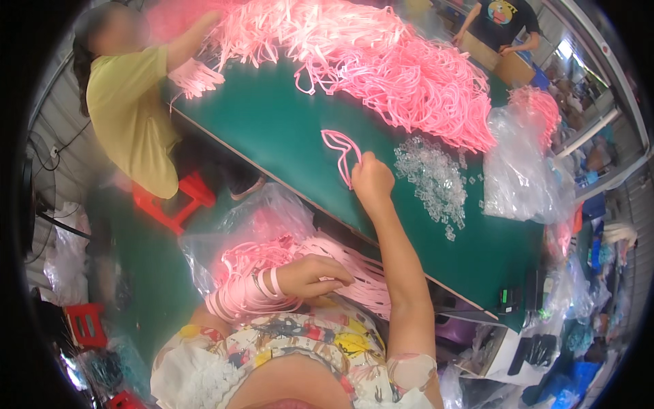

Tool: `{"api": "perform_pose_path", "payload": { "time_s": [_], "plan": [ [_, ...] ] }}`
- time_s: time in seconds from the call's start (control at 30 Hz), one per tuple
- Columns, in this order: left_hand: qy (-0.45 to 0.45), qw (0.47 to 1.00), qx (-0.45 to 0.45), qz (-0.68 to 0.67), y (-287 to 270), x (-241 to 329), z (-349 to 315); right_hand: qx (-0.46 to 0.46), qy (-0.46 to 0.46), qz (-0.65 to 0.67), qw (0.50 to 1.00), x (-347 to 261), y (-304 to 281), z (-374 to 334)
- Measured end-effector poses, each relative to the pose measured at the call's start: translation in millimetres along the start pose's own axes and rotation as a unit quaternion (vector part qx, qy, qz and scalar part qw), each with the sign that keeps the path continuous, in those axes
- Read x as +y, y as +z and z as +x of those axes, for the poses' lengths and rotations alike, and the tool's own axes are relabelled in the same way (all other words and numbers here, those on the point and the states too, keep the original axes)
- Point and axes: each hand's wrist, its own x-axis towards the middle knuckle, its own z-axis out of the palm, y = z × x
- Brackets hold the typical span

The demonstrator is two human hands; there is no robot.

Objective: The person assembles pink elastic bands by hand, inserting clear plastic clips into the ends of the bands to form loops. They repeatedly pick up bands and clips from a green table, thread the clips through the band ends, and place the finished loops into a pile.

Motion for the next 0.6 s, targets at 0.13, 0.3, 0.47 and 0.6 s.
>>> {"api": "perform_pose_path", "payload": {
  "time_s": [0.13, 0.3, 0.47, 0.6],
  "plan": [
    [0.002, 0.994, 0.092, 0.056, -24.1, 10.7, -3.5, 0.092, 0.004, 0.143, 0.985, -5.7, -22.0, -11.8],
    [0.13, 0.902, 0.277, 0.304, -27.2, 10.8, 2.3, 0.118, -0.153, 0.138, 0.972, -19.0, -61.8, -73.3],
    [0.064, 0.913, 0.154, 0.372, -11.2, 42.3, 15.6, 0.021, -0.313, 0.235, 0.92, -30.5, -79.4, -145.7],
    [0.001, 0.946, 0.047, 0.322, 1.0, 32.1, 4.1, -0.098, -0.157, 0.338, 0.923, -2.6, -76.4, -190.9]
  ]
}}
